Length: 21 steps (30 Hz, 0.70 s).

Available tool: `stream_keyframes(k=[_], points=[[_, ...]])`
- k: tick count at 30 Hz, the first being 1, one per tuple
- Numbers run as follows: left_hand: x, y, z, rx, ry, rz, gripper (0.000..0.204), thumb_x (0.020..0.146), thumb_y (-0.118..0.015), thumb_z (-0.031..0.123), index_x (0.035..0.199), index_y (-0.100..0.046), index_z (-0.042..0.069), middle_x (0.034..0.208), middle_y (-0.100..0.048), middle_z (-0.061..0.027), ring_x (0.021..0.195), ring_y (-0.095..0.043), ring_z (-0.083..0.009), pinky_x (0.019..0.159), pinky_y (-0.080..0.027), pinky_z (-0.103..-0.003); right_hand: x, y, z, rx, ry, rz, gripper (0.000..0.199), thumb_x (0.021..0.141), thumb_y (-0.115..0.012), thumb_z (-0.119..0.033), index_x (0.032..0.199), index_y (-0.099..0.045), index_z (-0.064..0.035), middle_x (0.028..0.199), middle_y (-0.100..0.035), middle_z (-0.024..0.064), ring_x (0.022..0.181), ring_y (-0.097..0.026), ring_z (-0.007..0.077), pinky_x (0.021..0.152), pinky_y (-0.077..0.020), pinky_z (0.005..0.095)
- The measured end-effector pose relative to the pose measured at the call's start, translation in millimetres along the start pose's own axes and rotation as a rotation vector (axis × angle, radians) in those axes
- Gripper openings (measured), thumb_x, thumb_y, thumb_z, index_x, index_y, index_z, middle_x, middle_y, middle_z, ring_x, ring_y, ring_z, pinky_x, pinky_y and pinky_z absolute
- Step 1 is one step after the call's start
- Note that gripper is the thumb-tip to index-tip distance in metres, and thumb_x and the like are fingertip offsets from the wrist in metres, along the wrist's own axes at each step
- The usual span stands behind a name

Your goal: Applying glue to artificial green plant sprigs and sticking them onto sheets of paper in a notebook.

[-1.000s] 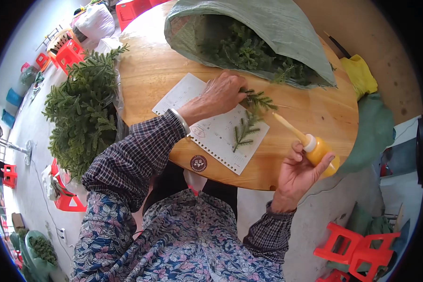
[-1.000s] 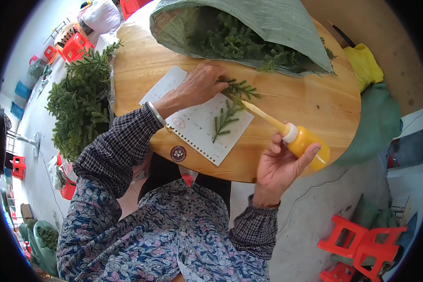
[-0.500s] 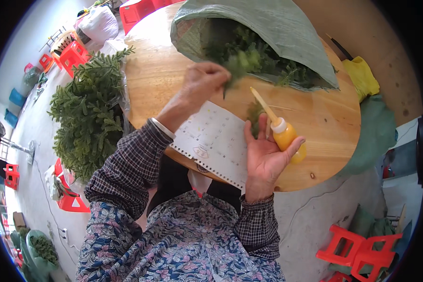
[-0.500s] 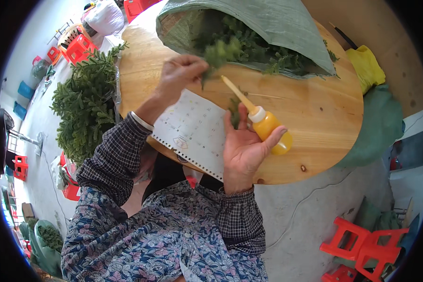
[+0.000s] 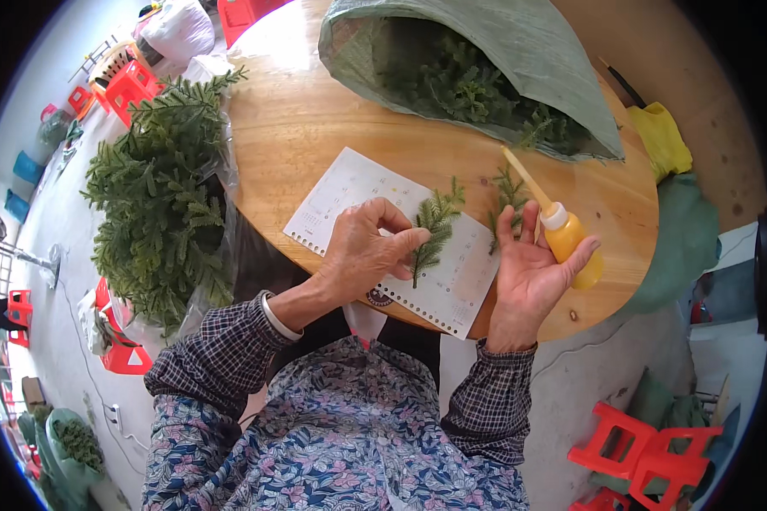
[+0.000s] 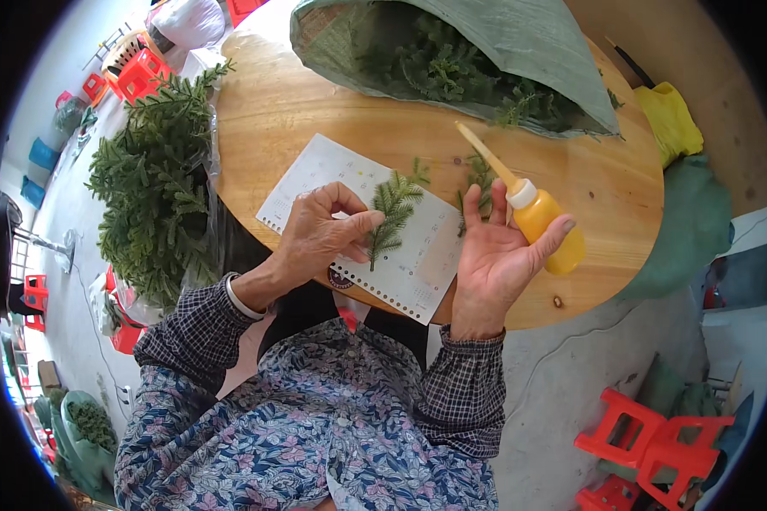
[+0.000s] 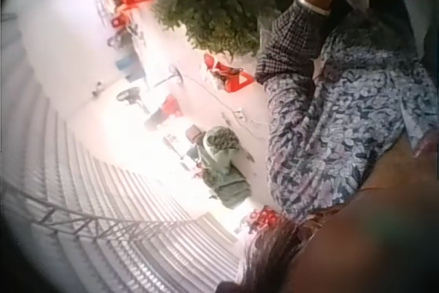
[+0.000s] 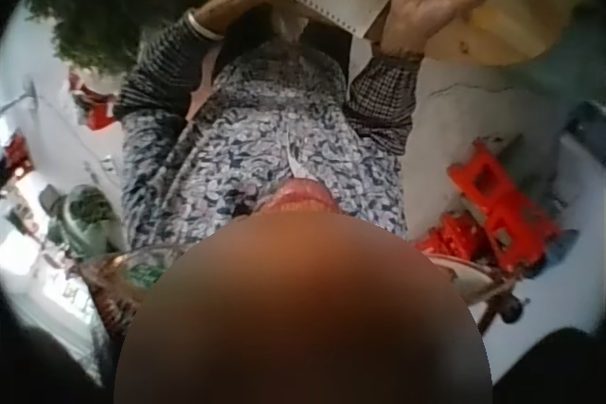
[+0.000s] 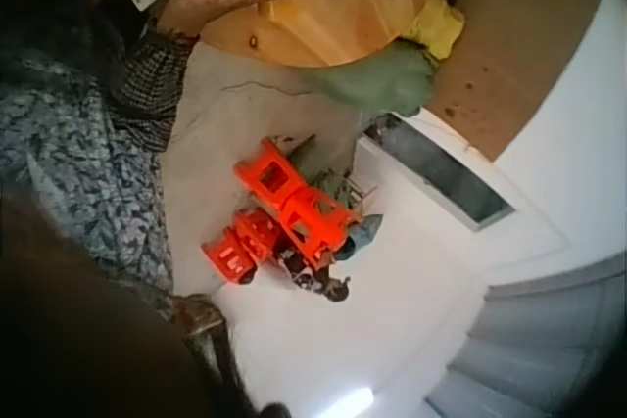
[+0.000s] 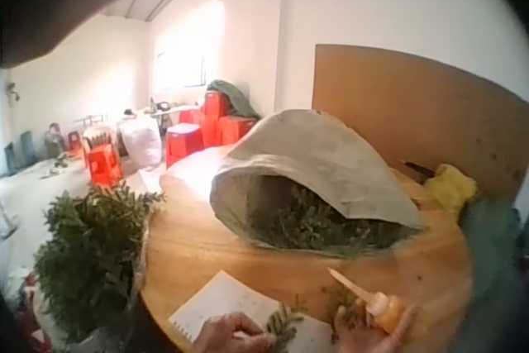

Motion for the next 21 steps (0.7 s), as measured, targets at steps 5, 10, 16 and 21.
stream_keyframes(k=[5, 10, 16, 21], points=[[-2.1, 2.7, 6.6, 0.257, -0.006, -0.016, 0.017, 0.081, -0.072, 0.005, 0.076, -0.056, 0.001, 0.071, -0.063, -0.0109, 0.051, -0.058, -0.0094, 0.041, -0.048, -0.017, -17.1, -2.3, -0.7, -0.062, 0.069, -0.022, 0.047, 0.087, -0.062, -0.048, 0.112, -0.052, -0.0090, 0.108, -0.060, 0.0106, 0.097, -0.060, 0.0266, 0.087, -0.0490, 0.0499], [0.8, 9.5, 2.7, 0.220, 0.033, 0.026, 0.014, 0.079, -0.073, 0.005, 0.078, -0.060, -0.001, 0.073, -0.063, -0.0097, 0.055, -0.059, -0.0101, 0.045, -0.048, -0.019, -16.4, -1.0, -2.7, -0.152, 0.128, 0.047, 0.046, 0.088, -0.062, -0.046, 0.113, -0.052, -0.0100, 0.109, -0.060, 0.0102, 0.096, -0.061, 0.0251, 0.085, -0.0504, 0.0464], [-11.5, 12.6, 25.8, 0.541, -0.343, 0.017, 0.014, 0.076, -0.073, 0.005, 0.086, -0.065, -0.001, 0.078, -0.064, -0.0076, 0.060, -0.057, -0.0120, 0.051, -0.046, -0.022, -9.4, -3.3, -21.4, -0.180, 0.189, 0.002, 0.045, 0.087, -0.064, -0.045, 0.113, -0.051, -0.0105, 0.108, -0.060, 0.0100, 0.096, -0.060, 0.0235, 0.084, -0.0510, 0.0438], [-26.7, 5.2, 24.8, 0.617, -0.295, -0.071, 0.015, 0.074, -0.073, 0.006, 0.087, -0.068, 0.001, 0.081, -0.065, -0.0069, 0.061, -0.055, -0.0133, 0.053, -0.045, -0.023, -12.2, -9.3, -24.3, -0.207, 0.183, -0.040, 0.050, 0.085, -0.067, -0.045, 0.116, -0.047, -0.0107, 0.107, -0.057, 0.0094, 0.097, -0.057, 0.0205, 0.085, -0.0515, 0.0397]])
Point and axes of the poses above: each hand's wrist, its own x-axis towards the middle knuckle, its own y-axis out of the back of the hand, z = x × y, the point moved 7 cm from there along x, towards the middle knuckle
